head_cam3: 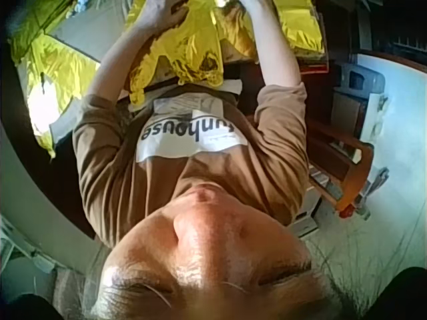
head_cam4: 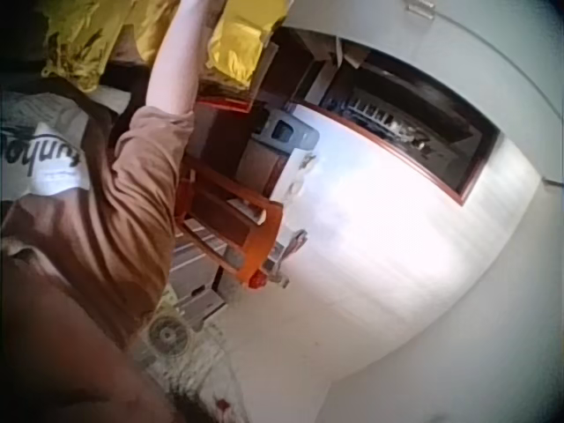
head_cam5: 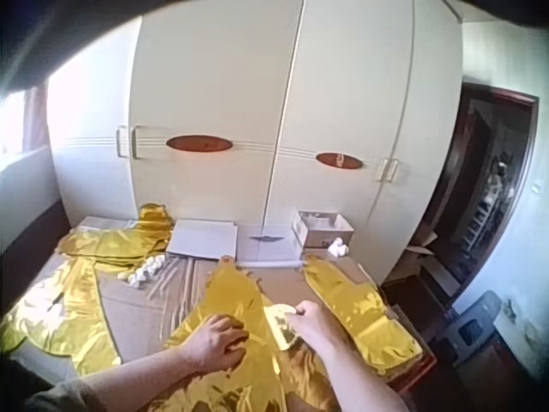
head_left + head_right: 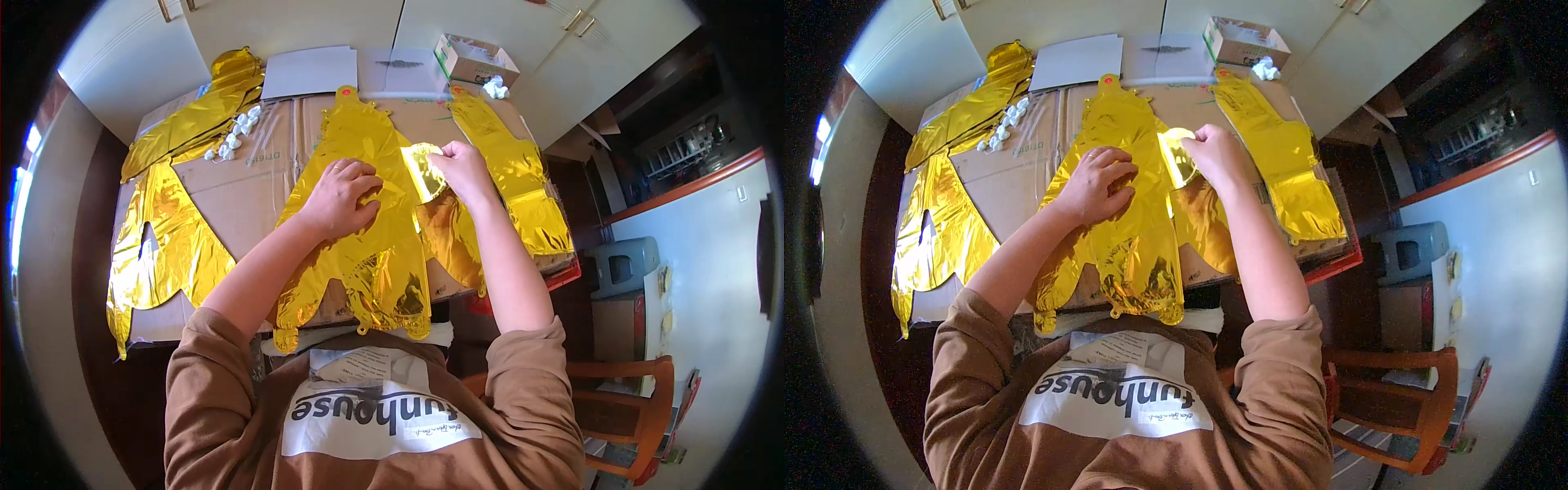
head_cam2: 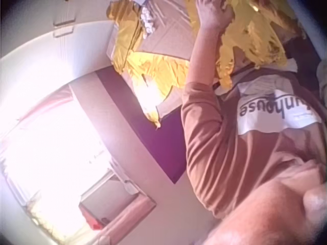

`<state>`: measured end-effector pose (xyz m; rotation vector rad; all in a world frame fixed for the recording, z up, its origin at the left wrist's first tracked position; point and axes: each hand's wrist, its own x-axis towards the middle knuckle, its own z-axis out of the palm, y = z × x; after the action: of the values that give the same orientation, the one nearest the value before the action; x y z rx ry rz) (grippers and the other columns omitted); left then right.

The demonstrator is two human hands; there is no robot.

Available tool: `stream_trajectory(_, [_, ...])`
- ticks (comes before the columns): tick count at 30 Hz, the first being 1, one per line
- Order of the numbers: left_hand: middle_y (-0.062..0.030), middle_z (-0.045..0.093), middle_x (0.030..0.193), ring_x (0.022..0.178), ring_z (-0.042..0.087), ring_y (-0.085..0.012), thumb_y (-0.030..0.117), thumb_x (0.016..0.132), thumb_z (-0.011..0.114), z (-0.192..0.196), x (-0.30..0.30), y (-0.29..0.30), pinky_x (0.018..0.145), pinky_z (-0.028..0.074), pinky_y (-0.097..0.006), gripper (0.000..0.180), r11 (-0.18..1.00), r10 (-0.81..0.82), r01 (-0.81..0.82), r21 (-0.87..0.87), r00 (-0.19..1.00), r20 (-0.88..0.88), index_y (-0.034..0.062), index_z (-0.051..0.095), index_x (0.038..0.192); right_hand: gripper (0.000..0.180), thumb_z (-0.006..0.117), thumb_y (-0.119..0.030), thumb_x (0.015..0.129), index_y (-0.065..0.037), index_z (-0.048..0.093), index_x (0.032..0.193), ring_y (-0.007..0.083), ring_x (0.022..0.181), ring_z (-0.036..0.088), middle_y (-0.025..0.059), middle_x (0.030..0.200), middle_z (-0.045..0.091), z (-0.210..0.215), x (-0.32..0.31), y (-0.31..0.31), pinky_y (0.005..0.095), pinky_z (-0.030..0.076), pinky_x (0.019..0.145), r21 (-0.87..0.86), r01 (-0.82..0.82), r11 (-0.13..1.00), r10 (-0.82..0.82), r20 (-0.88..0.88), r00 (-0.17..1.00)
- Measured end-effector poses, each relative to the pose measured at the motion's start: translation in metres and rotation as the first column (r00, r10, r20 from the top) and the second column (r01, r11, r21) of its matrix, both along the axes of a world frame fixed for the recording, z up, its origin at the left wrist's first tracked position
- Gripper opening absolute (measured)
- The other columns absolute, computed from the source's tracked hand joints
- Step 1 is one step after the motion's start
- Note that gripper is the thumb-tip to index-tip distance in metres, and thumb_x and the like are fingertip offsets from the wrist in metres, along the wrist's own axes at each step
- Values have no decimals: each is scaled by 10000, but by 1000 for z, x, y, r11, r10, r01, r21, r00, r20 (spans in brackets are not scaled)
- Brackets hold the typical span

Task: Folding a gold-colored Mylar foil balloon into a compact shape on a flat surface.

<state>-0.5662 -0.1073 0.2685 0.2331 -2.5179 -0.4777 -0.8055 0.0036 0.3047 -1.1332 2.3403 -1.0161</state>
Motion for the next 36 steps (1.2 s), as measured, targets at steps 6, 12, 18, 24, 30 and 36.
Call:
stream_trajectory(6, [-146, 633, 1188, 1155, 580, -353, 189, 797, 724, -2, 0, 1, 1024, 446, -476, 342, 1000, 1, 0, 4, 1000, -28, 39, 689, 1102, 209, 697, -186, 952, 20, 688, 985, 109, 750, 624, 51, 870, 708, -8, 25, -1, 277, 520, 722, -214, -352, 911, 400, 253, 881])
stream_trajectory(12, [-144, 640, 1186, 1169, 578, -350, 193, 791, 729, -7, 1, 0, 1025, 449, -475, 343, 1000, 4, -4, 1, 999, -53, 35, 693, 1094, 169, 648, -107, 930, -4, 722, 1041, 214, 964, 697, 114, 1029, 748, -21, 14, 17, 330, 547, 862, -349, -415, 840, 423, -57, 904])
stream_trajectory(18, [-147, 636, 1189, 1170, 576, -355, 197, 781, 732, -7, 1, 0, 1025, 449, -478, 339, 1000, 7, -6, 25, 999, -46, 40, 704, 1080, 271, 630, -93, 872, -24, 720, 1118, 339, 1197, 622, 160, 1222, 699, -42, 11, 26, 437, 453, 1073, 78, -559, 825, 476, -629, 615])
stream_trajectory(24, [-120, 650, 1145, 1171, 571, -344, 218, 783, 717, -3, 1, 1, 1035, 448, -470, 320, 1000, 13, -12, 21, 999, -40, 64, 711, 1063, 311, 631, -133, 911, -52, 690, 1205, 296, 1276, 572, 86, 1354, 645, -39, 25, 26, 483, 376, 1144, 34, -586, 809, 436, -704, 561])
stream_trajectory(30, [-134, 654, 1139, 1151, 576, -358, 188, 786, 723, -3, 1, -1, 1022, 458, -454, 298, 998, 20, -17, 55, 998, -61, 48, 708, 1048, 335, 628, -159, 916, -61, 670, 1233, 294, 1287, 562, 87, 1378, 624, -37, 25, 27, 506, 360, 1151, 87, -593, 801, 459, -726, 513])
stream_trajectory(36, [-154, 690, 1034, 1049, 626, -368, 72, 816, 706, 31, -20, -24, 949, 497, -434, 193, 951, 228, -146, 272, 927, -299, 18, 704, 1002, 341, 644, -208, 914, -70, 667, 1225, 297, 1275, 567, 82, 1333, 644, -34, 24, 25, 504, 348, 1154, 113, -588, 801, 486, -697, 528])
